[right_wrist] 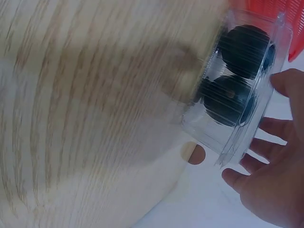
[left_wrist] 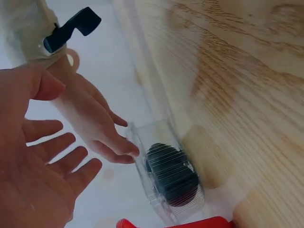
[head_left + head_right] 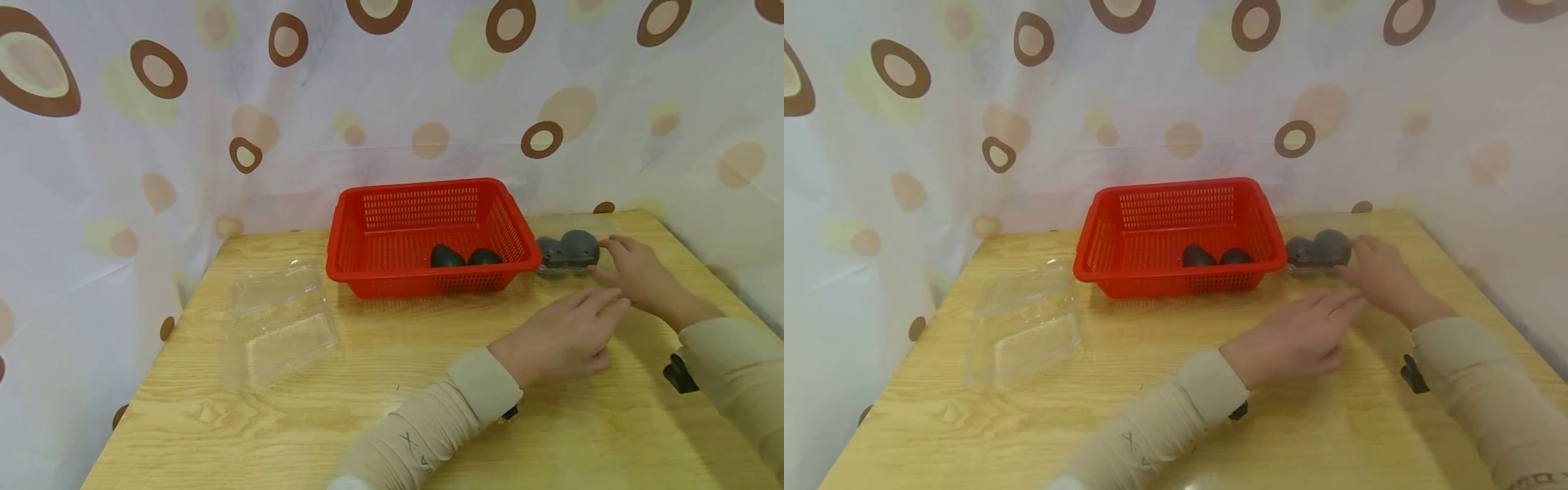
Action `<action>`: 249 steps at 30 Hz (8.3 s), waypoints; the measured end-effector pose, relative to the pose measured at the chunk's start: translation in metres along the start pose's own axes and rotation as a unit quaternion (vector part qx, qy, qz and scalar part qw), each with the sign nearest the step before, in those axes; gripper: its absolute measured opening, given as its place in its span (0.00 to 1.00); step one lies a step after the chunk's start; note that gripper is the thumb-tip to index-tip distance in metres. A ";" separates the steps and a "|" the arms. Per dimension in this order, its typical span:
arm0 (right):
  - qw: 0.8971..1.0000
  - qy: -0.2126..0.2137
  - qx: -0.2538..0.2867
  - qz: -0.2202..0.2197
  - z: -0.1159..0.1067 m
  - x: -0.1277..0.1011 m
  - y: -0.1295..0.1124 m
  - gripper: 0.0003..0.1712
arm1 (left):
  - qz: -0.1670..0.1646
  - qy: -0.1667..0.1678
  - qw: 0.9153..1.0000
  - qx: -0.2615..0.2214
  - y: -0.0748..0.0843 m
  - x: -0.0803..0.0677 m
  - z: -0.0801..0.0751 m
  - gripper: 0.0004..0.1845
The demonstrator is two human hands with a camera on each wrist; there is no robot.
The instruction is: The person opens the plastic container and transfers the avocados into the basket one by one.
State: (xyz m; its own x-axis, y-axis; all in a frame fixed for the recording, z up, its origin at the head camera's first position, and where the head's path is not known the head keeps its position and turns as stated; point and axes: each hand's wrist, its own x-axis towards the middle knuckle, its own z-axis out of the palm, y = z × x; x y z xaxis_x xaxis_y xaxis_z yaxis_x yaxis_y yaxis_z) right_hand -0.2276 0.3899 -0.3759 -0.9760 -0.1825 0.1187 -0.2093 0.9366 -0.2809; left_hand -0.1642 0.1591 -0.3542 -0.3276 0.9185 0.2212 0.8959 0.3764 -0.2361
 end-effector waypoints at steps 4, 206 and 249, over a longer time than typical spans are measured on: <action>0.996 0.044 -0.049 -0.056 0.007 -0.006 0.001 0.32 | -0.024 -0.008 0.999 0.038 0.003 0.008 0.006 0.35; 0.965 0.088 0.004 -0.247 0.052 -0.087 -0.140 0.55 | 0.015 -0.050 0.962 0.267 -0.003 -0.123 -0.023 0.17; 0.988 0.007 0.083 -0.132 0.055 -0.088 -0.161 0.42 | -0.004 -0.022 0.974 0.223 -0.009 -0.118 -0.017 0.11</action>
State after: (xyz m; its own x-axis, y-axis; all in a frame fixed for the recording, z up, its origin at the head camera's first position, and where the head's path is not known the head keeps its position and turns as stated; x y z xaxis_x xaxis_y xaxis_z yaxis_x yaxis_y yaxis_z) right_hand -0.1113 0.2384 -0.3939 -0.8858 -0.4077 0.2217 -0.4638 0.7952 -0.3906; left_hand -0.1288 0.0454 -0.3618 -0.3543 0.9163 0.1867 0.6766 0.3890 -0.6252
